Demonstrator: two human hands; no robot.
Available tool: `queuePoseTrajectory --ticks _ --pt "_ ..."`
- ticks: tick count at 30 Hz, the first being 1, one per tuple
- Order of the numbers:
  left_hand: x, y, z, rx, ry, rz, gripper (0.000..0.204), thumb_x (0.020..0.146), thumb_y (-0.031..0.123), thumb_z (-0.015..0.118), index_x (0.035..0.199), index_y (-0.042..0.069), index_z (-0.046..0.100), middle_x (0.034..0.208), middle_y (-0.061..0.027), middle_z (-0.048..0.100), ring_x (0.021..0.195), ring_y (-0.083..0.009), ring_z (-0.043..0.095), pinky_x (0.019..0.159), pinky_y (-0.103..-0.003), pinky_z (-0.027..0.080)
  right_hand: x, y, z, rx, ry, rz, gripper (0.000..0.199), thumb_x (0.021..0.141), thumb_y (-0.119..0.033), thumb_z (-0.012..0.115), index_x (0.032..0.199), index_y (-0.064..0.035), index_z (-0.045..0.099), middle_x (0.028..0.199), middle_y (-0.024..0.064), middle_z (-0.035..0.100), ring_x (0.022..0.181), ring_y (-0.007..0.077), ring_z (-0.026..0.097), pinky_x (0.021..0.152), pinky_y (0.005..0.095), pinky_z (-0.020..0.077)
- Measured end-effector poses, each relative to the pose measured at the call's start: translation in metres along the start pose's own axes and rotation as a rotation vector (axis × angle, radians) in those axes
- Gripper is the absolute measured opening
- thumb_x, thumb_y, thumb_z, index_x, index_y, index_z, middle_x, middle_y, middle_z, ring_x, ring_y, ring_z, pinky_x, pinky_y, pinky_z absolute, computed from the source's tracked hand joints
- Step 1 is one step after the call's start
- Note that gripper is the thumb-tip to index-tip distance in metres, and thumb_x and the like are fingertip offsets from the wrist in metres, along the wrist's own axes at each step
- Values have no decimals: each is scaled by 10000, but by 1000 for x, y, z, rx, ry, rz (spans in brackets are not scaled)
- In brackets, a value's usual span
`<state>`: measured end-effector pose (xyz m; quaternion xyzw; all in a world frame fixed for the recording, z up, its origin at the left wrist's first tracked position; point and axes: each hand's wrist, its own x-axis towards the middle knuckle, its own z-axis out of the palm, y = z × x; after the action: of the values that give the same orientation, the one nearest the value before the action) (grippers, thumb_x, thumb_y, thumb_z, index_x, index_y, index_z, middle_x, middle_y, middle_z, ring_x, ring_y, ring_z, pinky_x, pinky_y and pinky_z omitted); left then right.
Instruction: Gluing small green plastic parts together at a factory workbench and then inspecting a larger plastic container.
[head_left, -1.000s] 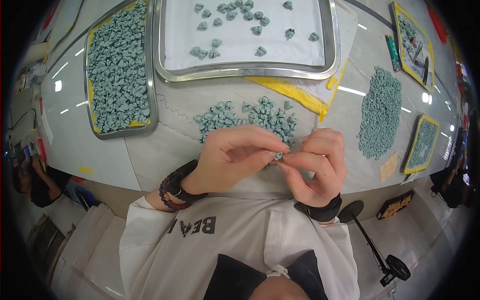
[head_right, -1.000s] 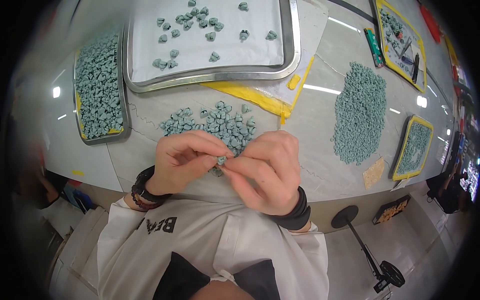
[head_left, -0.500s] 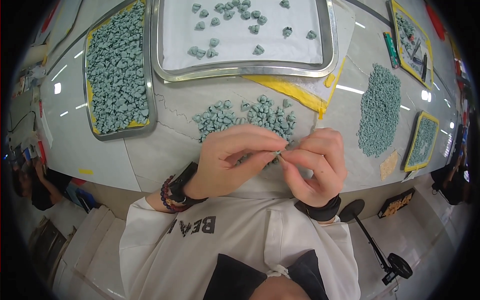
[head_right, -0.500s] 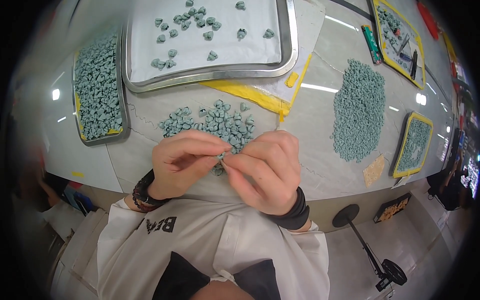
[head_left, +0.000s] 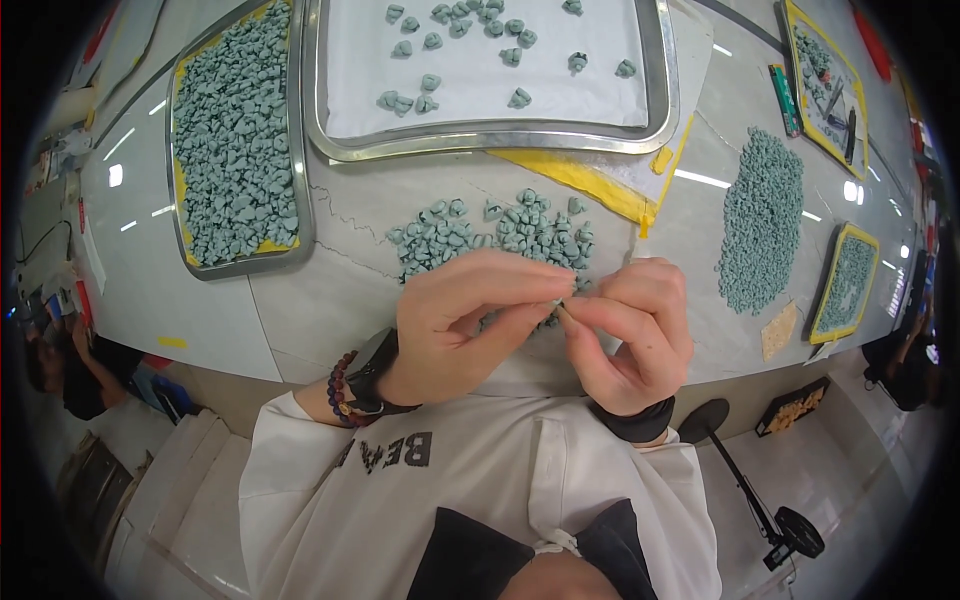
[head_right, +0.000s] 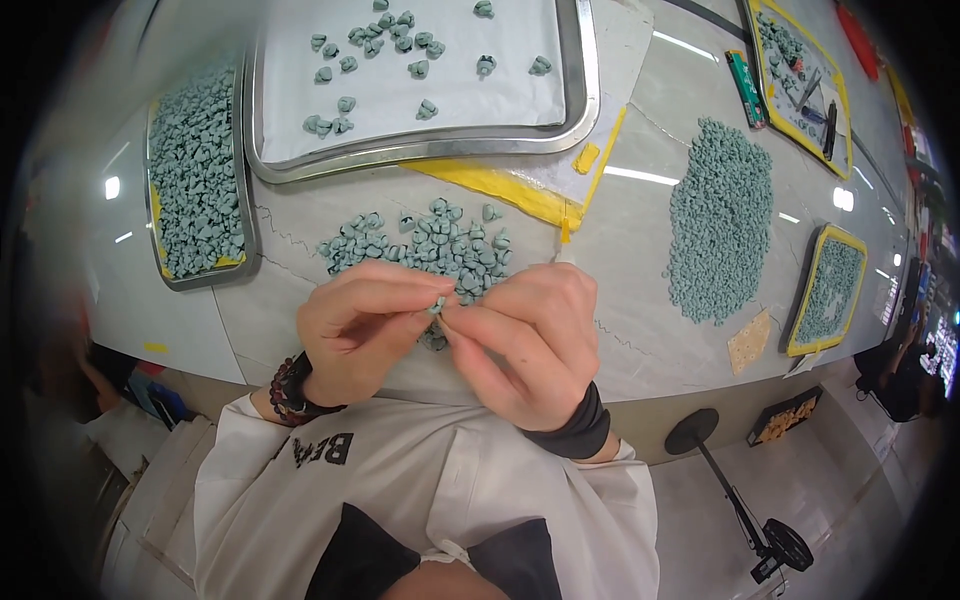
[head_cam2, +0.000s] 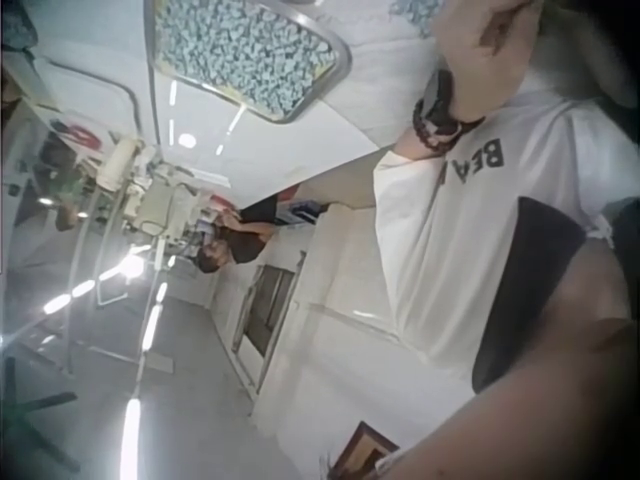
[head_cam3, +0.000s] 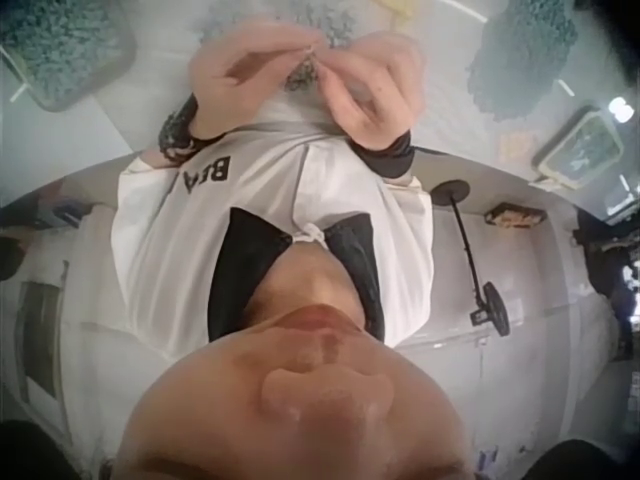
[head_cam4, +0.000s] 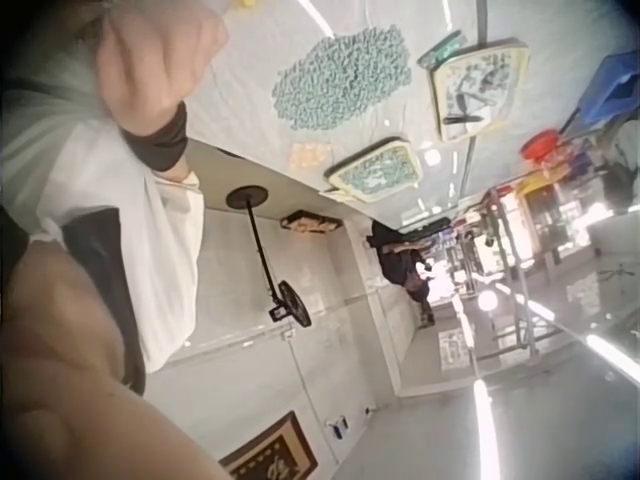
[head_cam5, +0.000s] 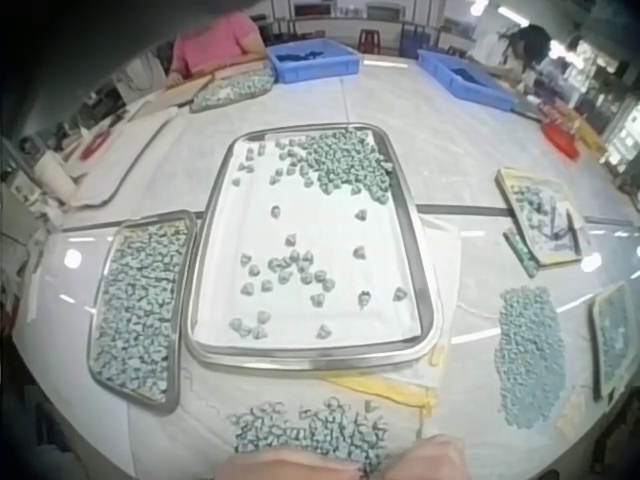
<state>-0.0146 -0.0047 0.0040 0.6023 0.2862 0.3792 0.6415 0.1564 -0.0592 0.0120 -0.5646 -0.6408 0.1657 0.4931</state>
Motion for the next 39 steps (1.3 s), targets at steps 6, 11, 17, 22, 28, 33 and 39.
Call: queuePoseTrajectory --ticks 6,11,17,22,28,33,39 --pt "-4 -1 3 40 31 12 251 839 -146 576 1055 -39 647 1084 -188 641 961 -212 654 804 -282 530 -2 1 4 27 0 4 320 550 30 759 851 -51 688 794 32 612 702 218 565 688 341 408" --pt "-4 -5 2 -9 54 6 256 856 -144 554 1074 -38 634 1096 -189 630 980 -211 647 811 -281 527 -3 4 8 33 -15 36 313 560 29 766 852 -48 683 787 38 599 697 218 565 676 340 405" --pt "-3 -3 2 -141 -1 -75 263 879 -133 521 1103 -38 621 1120 -196 615 1028 -217 629 857 -295 518 -4 -1 6 6 41 63 317 561 18 777 852 -59 679 789 34 597 693 215 556 678 330 394" --pt "-2 -1 0 -117 -20 -87 277 870 -140 525 1111 -43 620 1130 -198 619 1043 -225 628 874 -300 517 0 -2 4 -43 23 45 323 558 16 777 859 -58 687 787 29 603 697 212 556 682 328 391" --pt "-2 -4 1 -128 5 -93 275 864 -147 532 1103 -45 623 1124 -195 621 1029 -221 634 866 -296 525 -1 -1 3 -42 -36 47 259 619 55 739 860 -23 688 801 63 592 743 223 559 700 336 425" --pt "-4 -8 4 -136 52 -85 262 863 -149 532 1086 -49 629 1117 -195 623 1016 -215 636 860 -295 527 2 -2 4 -45 -68 50 264 623 56 737 867 -30 686 805 66 599 750 227 567 736 341 419" --pt "13 3 -16 93 -31 -22 246 844 -146 558 1058 -60 642 1078 -189 637 964 -202 635 828 -293 526 -2 -5 -5 -78 -80 32 268 647 46 732 900 -22 675 838 79 605 775 221 570 752 332 420"
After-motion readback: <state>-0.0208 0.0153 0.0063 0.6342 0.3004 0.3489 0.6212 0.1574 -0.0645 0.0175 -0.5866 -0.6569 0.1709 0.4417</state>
